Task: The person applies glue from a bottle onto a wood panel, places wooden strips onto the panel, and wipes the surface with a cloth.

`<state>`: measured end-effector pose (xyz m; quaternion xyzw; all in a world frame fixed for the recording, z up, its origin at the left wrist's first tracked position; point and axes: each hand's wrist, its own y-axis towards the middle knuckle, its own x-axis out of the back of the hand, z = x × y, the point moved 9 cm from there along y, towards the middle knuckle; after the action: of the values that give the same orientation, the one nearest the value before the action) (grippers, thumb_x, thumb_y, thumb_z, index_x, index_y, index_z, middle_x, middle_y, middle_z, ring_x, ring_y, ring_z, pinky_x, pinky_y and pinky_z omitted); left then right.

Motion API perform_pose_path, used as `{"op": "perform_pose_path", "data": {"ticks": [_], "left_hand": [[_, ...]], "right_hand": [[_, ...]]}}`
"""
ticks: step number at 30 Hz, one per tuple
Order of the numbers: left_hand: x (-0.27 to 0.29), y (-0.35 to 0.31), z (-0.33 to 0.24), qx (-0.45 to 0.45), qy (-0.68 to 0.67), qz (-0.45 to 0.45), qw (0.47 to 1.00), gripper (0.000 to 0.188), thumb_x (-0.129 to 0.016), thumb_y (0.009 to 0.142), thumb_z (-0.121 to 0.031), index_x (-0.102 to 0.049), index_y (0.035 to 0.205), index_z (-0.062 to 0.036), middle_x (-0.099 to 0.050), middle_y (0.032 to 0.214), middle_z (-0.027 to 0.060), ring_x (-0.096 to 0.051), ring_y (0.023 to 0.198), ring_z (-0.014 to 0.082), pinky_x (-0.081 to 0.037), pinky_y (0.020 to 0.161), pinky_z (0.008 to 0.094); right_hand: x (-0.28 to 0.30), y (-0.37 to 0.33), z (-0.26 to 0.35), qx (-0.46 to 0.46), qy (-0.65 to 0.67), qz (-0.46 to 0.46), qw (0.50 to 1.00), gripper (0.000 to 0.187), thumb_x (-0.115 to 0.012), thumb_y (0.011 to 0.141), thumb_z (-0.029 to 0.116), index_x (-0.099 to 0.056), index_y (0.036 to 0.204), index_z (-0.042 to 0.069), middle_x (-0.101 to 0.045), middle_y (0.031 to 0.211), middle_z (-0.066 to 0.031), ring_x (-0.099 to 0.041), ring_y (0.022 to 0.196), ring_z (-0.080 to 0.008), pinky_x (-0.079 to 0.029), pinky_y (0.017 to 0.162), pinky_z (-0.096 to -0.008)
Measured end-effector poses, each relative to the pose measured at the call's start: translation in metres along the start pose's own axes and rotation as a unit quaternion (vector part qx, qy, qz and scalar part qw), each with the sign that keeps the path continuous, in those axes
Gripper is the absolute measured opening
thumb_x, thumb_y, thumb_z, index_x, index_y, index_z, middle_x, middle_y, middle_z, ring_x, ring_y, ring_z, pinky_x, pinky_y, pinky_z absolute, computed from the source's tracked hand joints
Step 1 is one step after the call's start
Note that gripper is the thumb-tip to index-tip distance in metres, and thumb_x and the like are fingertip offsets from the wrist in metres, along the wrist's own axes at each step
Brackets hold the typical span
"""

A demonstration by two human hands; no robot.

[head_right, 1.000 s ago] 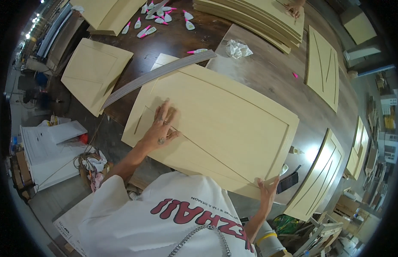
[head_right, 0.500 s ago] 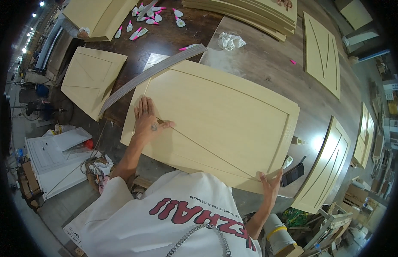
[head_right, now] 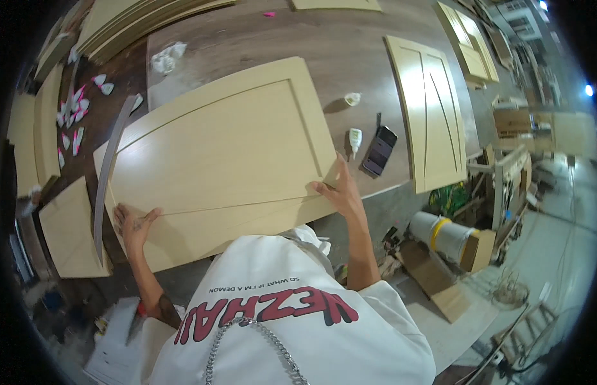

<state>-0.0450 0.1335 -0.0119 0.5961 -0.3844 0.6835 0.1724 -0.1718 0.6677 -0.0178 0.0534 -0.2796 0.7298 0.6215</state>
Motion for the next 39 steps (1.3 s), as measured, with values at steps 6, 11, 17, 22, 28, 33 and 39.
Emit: {"op": "perform_pose_path", "data": {"ticks": [6, 11, 17, 22, 28, 33, 39], "left_hand": [[0.014, -0.004, -0.025, 0.020, 0.025, 0.027, 0.999, 0.131, -0.079, 0.060, -0.067, -0.019, 0.147, 0.0114, -0.024, 0.154, 0.0293, -0.017, 0.147, 0.0368, -0.013, 0.116, 0.0576], [0.016, -0.009, -0.032, 0.017, 0.037, 0.035, 0.999, 0.132, -0.080, 0.059, -0.065, -0.019, 0.147, 0.0118, -0.027, 0.153, 0.0297, -0.021, 0.146, 0.0355, -0.012, 0.115, 0.0599], [0.014, 0.002, -0.022, -0.031, 0.010, 0.010, 0.999, 0.124, -0.083, 0.060, -0.061, -0.028, 0.143, 0.0129, -0.035, 0.147, 0.0332, -0.029, 0.141, 0.0403, -0.018, 0.117, 0.0492], [0.008, 0.006, -0.003, -0.037, -0.022, 0.002, 0.999, 0.109, -0.082, 0.067, -0.056, -0.038, 0.138, 0.0139, -0.037, 0.144, 0.0344, -0.034, 0.138, 0.0425, -0.030, 0.113, 0.0431], [-0.011, 0.001, 0.007, -0.034, -0.061, 0.045, 0.997, 0.099, -0.075, 0.076, -0.057, -0.040, 0.137, 0.0126, -0.039, 0.144, 0.0340, -0.036, 0.136, 0.0441, -0.031, 0.112, 0.0448], [0.004, -0.049, -0.078, -0.042, 0.013, -0.005, 0.999, 0.089, -0.070, 0.081, -0.055, -0.046, 0.134, 0.0125, -0.044, 0.140, 0.0333, -0.037, 0.136, 0.0419, -0.031, 0.113, 0.0429], [0.002, -0.076, -0.105, -0.122, -0.038, 0.019, 0.992, 0.072, -0.067, 0.089, -0.040, -0.043, 0.139, 0.0050, -0.051, 0.137, 0.0271, -0.046, 0.131, 0.0378, -0.036, 0.108, 0.0407]], "right_hand": [[0.018, -0.009, -0.026, 0.010, -0.026, -0.040, 0.999, 0.092, -0.080, 0.078, 0.031, -0.029, 0.149, 0.001, -0.049, 0.140, -0.0236, -0.049, 0.129, -0.0343, -0.040, 0.105, -0.0405], [0.012, -0.009, -0.024, -0.058, 0.030, -0.030, 0.997, 0.094, -0.082, 0.076, 0.029, -0.029, 0.148, -0.001, -0.051, 0.138, -0.0241, -0.053, 0.125, -0.0342, -0.043, 0.102, -0.0400], [0.011, -0.004, -0.015, -0.068, -0.016, -0.018, 0.997, 0.095, -0.083, 0.074, 0.036, -0.032, 0.143, -0.003, -0.060, 0.121, -0.0253, -0.061, 0.109, -0.0369, -0.049, 0.090, -0.0435], [0.008, -0.005, -0.023, -0.065, -0.096, -0.023, 0.993, 0.091, -0.081, 0.077, 0.036, -0.033, 0.142, -0.004, -0.056, 0.126, -0.0271, -0.059, 0.110, -0.0407, -0.048, 0.090, -0.0455], [0.012, -0.004, -0.038, -0.016, -0.005, -0.002, 1.000, 0.065, -0.074, 0.085, 0.026, -0.045, 0.135, -0.004, -0.058, 0.127, -0.0243, -0.060, 0.110, -0.0373, -0.048, 0.092, -0.0428], [0.086, 0.034, -0.088, -0.014, 0.089, -0.162, 0.983, 0.030, -0.068, 0.090, 0.017, -0.065, 0.114, 0.000, -0.070, 0.095, -0.0134, -0.066, 0.088, -0.0186, -0.050, 0.080, -0.0298], [0.138, 0.132, -0.109, -0.001, 0.067, -0.250, 0.966, 0.052, -0.075, 0.084, 0.022, -0.056, 0.127, -0.002, -0.066, 0.114, -0.0206, -0.065, 0.105, -0.0255, -0.050, 0.090, -0.0331]]}}
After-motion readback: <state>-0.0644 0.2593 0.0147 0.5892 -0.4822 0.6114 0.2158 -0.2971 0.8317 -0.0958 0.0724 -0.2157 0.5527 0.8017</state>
